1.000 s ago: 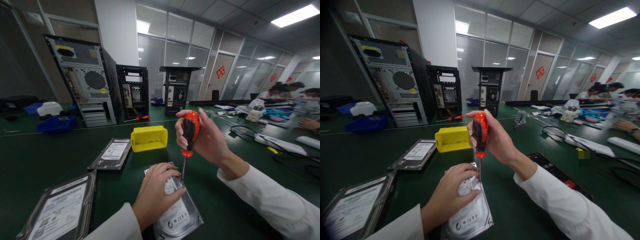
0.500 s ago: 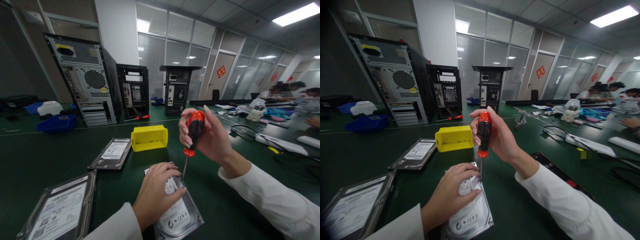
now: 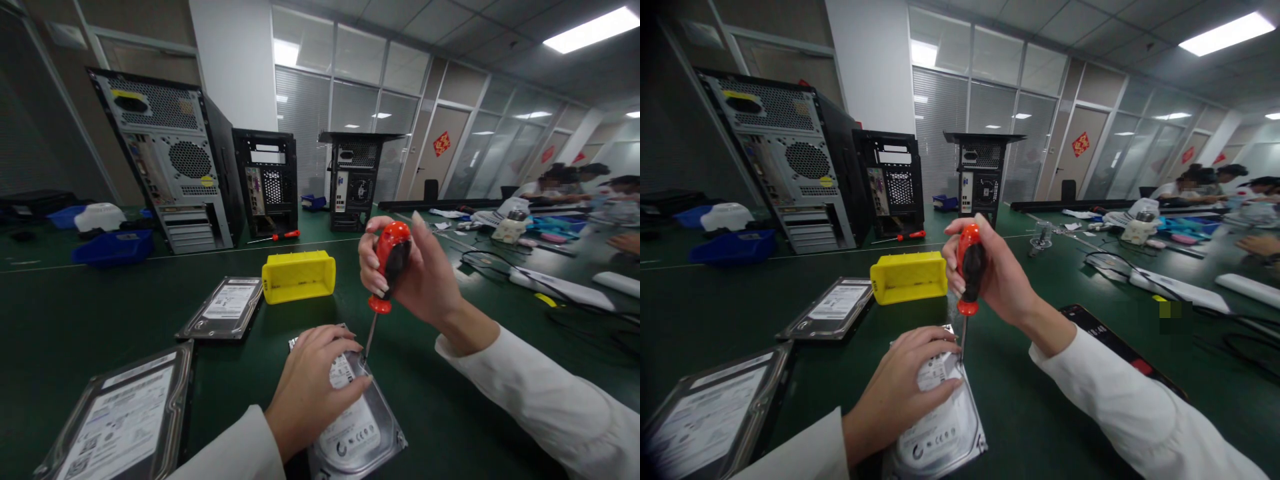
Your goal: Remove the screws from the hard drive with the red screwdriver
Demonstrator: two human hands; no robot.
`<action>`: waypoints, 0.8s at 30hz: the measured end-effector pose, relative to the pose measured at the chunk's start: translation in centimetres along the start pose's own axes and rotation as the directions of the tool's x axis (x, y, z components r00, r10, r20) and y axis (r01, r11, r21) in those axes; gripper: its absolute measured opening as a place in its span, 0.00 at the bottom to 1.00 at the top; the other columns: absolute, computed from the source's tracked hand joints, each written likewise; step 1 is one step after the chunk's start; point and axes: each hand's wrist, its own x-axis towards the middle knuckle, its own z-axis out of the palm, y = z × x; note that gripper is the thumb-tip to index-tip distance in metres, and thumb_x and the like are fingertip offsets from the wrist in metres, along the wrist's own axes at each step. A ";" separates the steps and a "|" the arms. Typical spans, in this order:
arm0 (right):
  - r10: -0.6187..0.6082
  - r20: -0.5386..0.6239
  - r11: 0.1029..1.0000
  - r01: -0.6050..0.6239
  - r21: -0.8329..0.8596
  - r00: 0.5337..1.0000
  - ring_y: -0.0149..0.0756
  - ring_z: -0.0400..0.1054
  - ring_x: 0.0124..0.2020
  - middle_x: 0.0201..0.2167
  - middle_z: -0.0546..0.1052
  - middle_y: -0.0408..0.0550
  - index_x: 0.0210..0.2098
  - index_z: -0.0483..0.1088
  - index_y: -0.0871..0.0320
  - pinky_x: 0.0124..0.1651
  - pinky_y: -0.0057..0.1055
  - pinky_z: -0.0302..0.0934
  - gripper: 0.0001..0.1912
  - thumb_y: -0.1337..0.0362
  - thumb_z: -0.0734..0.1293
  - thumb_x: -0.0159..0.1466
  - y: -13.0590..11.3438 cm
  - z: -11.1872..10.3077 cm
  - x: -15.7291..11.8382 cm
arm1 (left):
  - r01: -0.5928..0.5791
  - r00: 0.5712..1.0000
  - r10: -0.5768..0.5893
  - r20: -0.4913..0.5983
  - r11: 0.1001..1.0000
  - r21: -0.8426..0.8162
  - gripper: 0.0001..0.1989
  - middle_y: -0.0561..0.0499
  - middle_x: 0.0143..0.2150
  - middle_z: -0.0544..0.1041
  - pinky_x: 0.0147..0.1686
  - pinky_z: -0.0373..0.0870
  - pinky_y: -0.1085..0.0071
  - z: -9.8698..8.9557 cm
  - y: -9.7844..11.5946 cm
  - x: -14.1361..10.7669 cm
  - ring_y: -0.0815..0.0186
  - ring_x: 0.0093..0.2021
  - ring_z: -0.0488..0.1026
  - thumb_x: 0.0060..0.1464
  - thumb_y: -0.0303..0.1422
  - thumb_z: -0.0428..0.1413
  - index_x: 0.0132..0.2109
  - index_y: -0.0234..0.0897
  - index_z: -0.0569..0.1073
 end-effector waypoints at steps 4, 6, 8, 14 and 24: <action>0.072 -0.006 0.997 -0.072 0.015 0.997 0.27 0.62 0.23 0.29 0.66 0.42 0.39 0.68 0.56 0.26 0.27 0.61 0.18 0.49 0.58 0.65 -0.3 0.1 0.0 | 0.003 1.000 -0.003 -0.007 1.000 0.005 0.14 0.51 0.49 0.75 0.54 0.60 0.57 0.1 -0.1 0.0 0.56 0.52 0.68 0.47 0.34 0.63 0.44 0.44 0.76; 0.070 -0.011 0.997 -0.070 0.022 0.997 0.27 0.64 0.25 0.31 0.67 0.43 0.38 0.68 0.57 0.28 0.26 0.63 0.16 0.51 0.61 0.64 -0.1 0.0 -0.1 | 0.001 1.000 -0.001 -0.010 1.000 0.009 0.14 0.51 0.49 0.75 0.54 0.60 0.57 0.2 -0.2 0.0 0.56 0.52 0.68 0.47 0.33 0.63 0.44 0.43 0.76; 0.028 -0.005 1.000 -0.028 0.014 1.000 0.27 0.66 0.26 0.32 0.69 0.42 0.37 0.66 0.57 0.29 0.26 0.64 0.12 0.54 0.64 0.62 0.1 0.0 -0.1 | -0.002 1.000 0.002 -0.009 1.000 0.010 0.14 0.51 0.50 0.74 0.54 0.60 0.57 0.2 -0.2 0.0 0.56 0.53 0.68 0.48 0.34 0.63 0.44 0.43 0.76; -0.048 0.049 0.999 0.048 0.004 0.998 0.20 0.54 0.14 0.21 0.64 0.33 0.35 0.58 0.53 0.17 0.19 0.52 0.12 0.60 0.68 0.60 0.4 0.0 -0.1 | 0.005 1.000 -0.005 0.001 1.000 0.013 0.14 0.52 0.50 0.74 0.54 0.59 0.57 0.1 -0.1 0.0 0.56 0.53 0.67 0.48 0.34 0.63 0.45 0.44 0.76; 0.038 -0.062 0.999 -0.037 0.015 0.997 0.27 0.65 0.28 0.32 0.69 0.42 0.37 0.67 0.57 0.31 0.27 0.64 0.14 0.52 0.64 0.61 0.1 0.1 -0.1 | -0.018 1.000 0.017 -0.017 1.000 -0.006 0.13 0.52 0.49 0.75 0.53 0.60 0.58 0.1 0.0 0.0 0.56 0.52 0.68 0.47 0.34 0.63 0.43 0.44 0.76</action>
